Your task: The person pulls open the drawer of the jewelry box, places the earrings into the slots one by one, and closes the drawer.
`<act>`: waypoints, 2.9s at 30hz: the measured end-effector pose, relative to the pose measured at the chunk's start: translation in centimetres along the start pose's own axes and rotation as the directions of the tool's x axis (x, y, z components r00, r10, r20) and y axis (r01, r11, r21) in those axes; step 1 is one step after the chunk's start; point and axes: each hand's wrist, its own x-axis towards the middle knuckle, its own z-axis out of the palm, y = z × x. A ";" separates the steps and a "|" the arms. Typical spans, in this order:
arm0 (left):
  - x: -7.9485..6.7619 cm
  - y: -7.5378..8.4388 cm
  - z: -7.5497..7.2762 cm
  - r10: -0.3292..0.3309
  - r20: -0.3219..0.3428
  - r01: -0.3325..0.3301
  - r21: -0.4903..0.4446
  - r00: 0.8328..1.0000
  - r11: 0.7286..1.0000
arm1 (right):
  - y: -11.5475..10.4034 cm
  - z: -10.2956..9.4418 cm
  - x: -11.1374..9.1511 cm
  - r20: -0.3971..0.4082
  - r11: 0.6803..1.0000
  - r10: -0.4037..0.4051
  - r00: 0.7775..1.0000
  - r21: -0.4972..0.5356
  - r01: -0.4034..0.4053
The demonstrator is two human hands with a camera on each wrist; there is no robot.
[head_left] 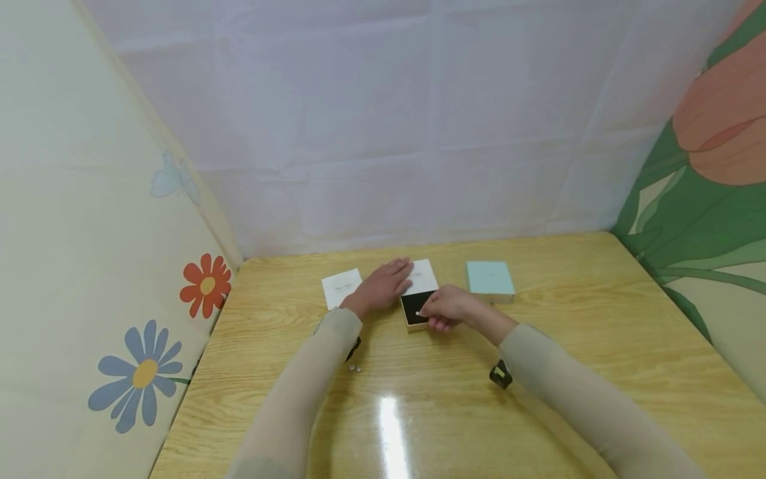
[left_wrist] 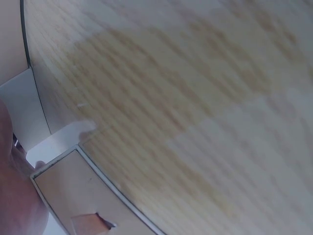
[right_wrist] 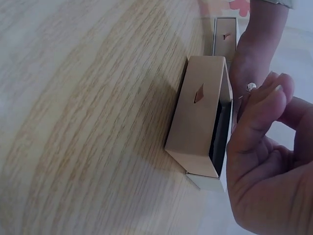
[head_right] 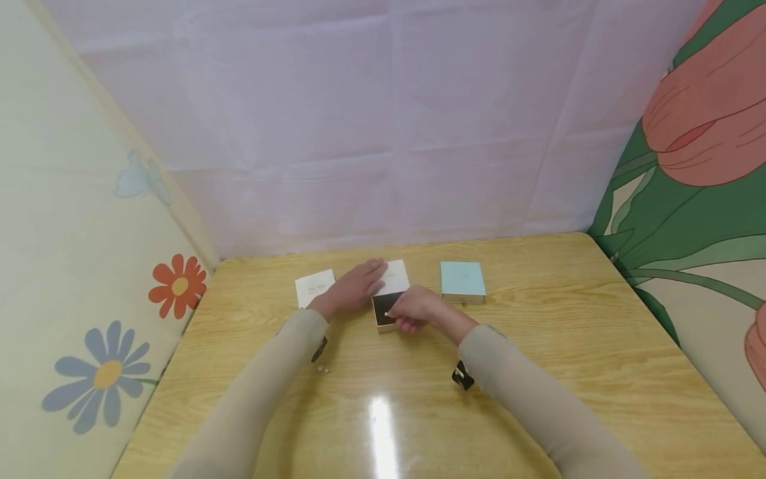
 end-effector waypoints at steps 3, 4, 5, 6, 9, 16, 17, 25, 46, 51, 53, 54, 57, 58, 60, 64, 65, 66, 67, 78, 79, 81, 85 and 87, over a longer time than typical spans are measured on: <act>-0.1 0.1 -0.2 0.002 0.009 -0.003 0.011 1.000 1.000 | -0.1 0.0 0.3 -0.007 1.000 0.014 1.000 -0.027 -0.014; -0.1 0.2 -0.2 0.004 0.013 -0.004 0.015 1.000 1.000 | -0.1 0.0 0.4 -0.008 0.999 0.018 1.000 -0.040 -0.019; -0.2 0.2 -0.3 0.006 0.014 -0.007 0.016 1.000 1.000 | -0.1 0.0 0.5 -0.008 0.998 0.023 1.000 -0.052 -0.023; -0.2 0.3 -0.3 0.009 0.014 -0.009 0.017 1.000 1.000 | -0.2 0.0 0.5 -0.006 0.998 0.026 1.000 -0.060 -0.027; -0.2 0.3 -0.4 0.015 0.016 -0.016 0.020 1.000 1.000 | -0.2 0.0 0.7 -0.001 0.996 0.037 0.999 -0.080 -0.037; -0.1 0.2 -0.3 0.027 0.012 -0.027 0.011 1.000 1.000 | -0.1 0.2 1.4 0.002 0.995 0.057 0.998 -0.086 -0.057; 0.0 0.2 -0.3 0.027 0.014 -0.028 0.016 1.000 0.999 | 0.0 0.2 1.5 -0.004 0.994 0.060 0.998 -0.088 -0.060; 0.0 0.1 -0.3 0.030 0.022 -0.031 0.049 0.999 0.998 | 0.1 0.4 2.2 -0.018 0.992 0.072 0.997 -0.104 -0.074; 0.0 0.3 -0.4 0.007 0.036 -0.008 0.038 0.999 0.999 | -0.2 0.7 2.7 -0.051 0.986 0.058 0.997 -0.153 -0.065; 0.0 0.4 -0.3 0.000 0.042 -0.001 0.033 0.999 0.999 | -0.3 0.8 2.8 -0.077 0.981 0.065 0.995 -0.176 -0.077; 0.0 0.4 -0.3 0.000 0.041 -0.001 0.032 0.999 0.999 | -0.3 0.8 2.8 -0.091 0.980 0.063 0.994 -0.183 -0.079; 0.0 0.4 -0.3 0.001 0.040 -0.003 0.035 0.999 0.999 | -0.3 0.8 2.9 -0.095 0.979 0.062 0.994 -0.187 -0.079; 0.0 0.4 -0.4 0.005 0.038 -0.006 0.040 0.999 0.999 | -0.3 0.7 2.9 -0.099 0.979 0.061 0.993 -0.186 -0.079; 0.0 0.4 -0.4 0.006 0.039 -0.008 0.043 0.999 0.999 | -0.3 0.7 2.9 -0.096 0.980 0.062 0.993 -0.181 -0.079; 0.0 0.4 -0.5 0.010 0.038 -0.012 0.045 0.999 0.999 | -0.4 0.6 2.9 -0.088 0.982 0.069 0.994 -0.168 -0.083; 0.0 0.4 -0.6 0.007 0.045 -0.009 0.039 0.999 0.999 | -0.4 0.5 2.8 -0.081 0.985 0.082 0.993 -0.144 -0.093; 0.0 0.4 -0.6 0.006 0.045 -0.008 0.038 0.999 0.999 | -0.4 0.4 2.8 -0.081 0.985 0.082 0.993 -0.146 -0.094; 0.0 0.4 -0.6 0.004 0.046 -0.006 0.036 0.999 0.999 | -0.3 0.4 2.8 -0.081 0.985 0.082 0.993 -0.147 -0.093; 0.0 0.4 -0.6 0.001 0.048 -0.003 0.035 0.999 0.999 | -0.3 0.4 2.8 -0.080 0.985 0.082 0.993 -0.146 -0.093; -0.1 0.6 -0.6 0.000 0.049 -0.002 0.028 0.999 1.000 | 0.0 0.2 2.8 -0.086 0.985 0.079 0.993 -0.148 -0.091; -0.1 0.6 -0.6 -0.001 0.051 -0.001 0.031 0.999 1.000 | 0.0 0.2 2.8 -0.089 0.985 0.080 0.993 -0.147 -0.093; -0.1 0.6 -0.6 -0.002 0.053 0.000 0.035 0.999 0.999 | 0.0 0.1 2.8 -0.092 0.985 0.081 0.992 -0.146 -0.094; 0.0 0.5 -0.5 0.000 0.051 -0.002 0.029 0.999 1.000 | 0.0 0.2 2.9 -0.085 0.985 0.082 0.993 -0.144 -0.094; 0.0 0.4 -0.4 0.002 0.050 -0.003 0.031 0.999 1.000 | -0.1 0.2 2.9 -0.081 0.985 0.080 0.994 -0.145 -0.091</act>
